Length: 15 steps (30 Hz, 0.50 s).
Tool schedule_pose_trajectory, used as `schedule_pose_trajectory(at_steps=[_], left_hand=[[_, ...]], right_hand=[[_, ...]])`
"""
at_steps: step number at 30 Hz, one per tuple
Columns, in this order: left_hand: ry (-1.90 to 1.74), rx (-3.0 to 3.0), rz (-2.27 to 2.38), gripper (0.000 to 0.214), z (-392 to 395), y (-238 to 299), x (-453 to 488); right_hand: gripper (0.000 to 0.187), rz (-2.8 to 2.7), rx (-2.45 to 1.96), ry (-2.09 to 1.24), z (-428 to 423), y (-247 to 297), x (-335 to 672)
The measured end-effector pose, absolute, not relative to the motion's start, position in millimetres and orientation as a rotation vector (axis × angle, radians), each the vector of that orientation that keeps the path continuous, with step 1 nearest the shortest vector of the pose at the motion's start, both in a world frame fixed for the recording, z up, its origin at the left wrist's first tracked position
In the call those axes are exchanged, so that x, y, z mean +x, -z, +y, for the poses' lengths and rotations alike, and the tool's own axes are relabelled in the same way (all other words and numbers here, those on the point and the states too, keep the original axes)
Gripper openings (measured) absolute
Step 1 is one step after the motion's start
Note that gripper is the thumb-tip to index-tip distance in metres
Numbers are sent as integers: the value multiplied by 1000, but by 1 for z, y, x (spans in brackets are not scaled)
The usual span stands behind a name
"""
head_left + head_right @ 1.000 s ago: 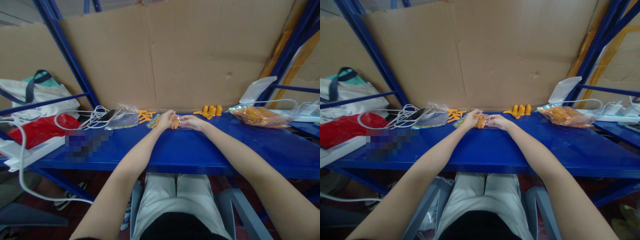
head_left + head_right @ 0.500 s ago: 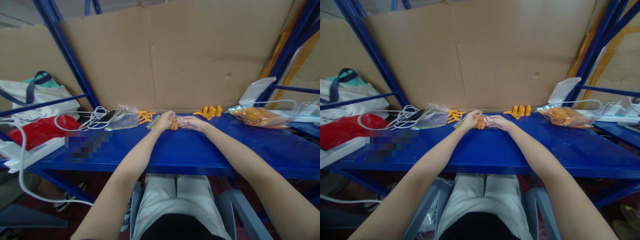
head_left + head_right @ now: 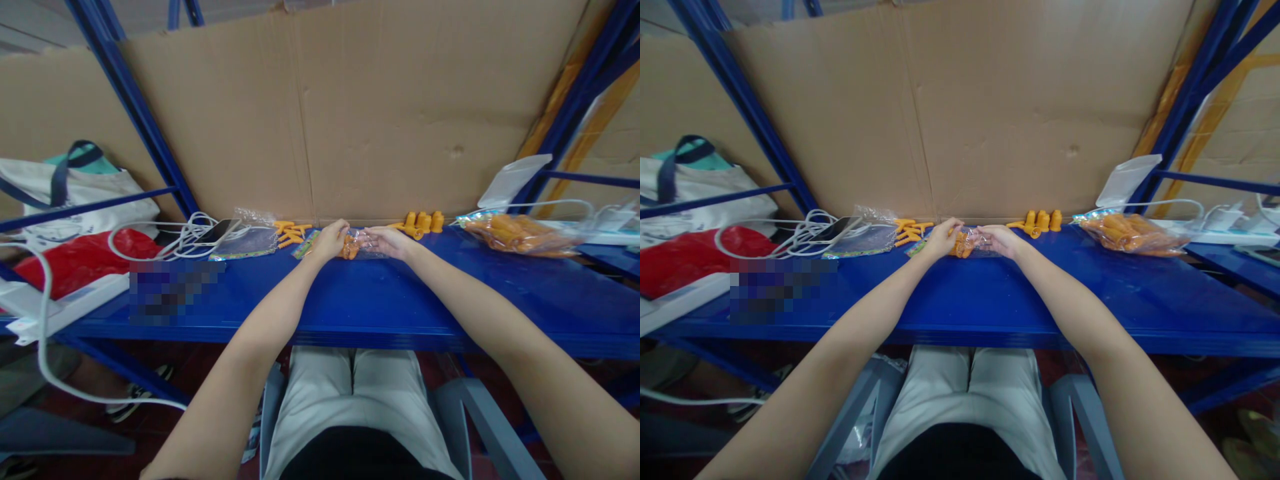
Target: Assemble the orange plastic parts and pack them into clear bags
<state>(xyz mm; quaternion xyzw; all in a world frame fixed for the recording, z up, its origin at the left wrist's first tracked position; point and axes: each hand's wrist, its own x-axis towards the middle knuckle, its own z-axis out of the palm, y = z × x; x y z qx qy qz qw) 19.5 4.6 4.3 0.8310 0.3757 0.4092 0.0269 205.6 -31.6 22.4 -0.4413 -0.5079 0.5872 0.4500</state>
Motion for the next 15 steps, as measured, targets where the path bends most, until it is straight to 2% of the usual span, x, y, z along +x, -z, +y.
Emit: schedule_pose_trajectory(at_steps=[9,15], left_hand=[[-1145,2472,1323,43,14,5,16],[-1045,2493,1352,49,21,12,17]], right_hand=[[13,-1295,-931,-1110,-30,-21,198],[18,-1296,-1017,-1174,-27,-19,205]])
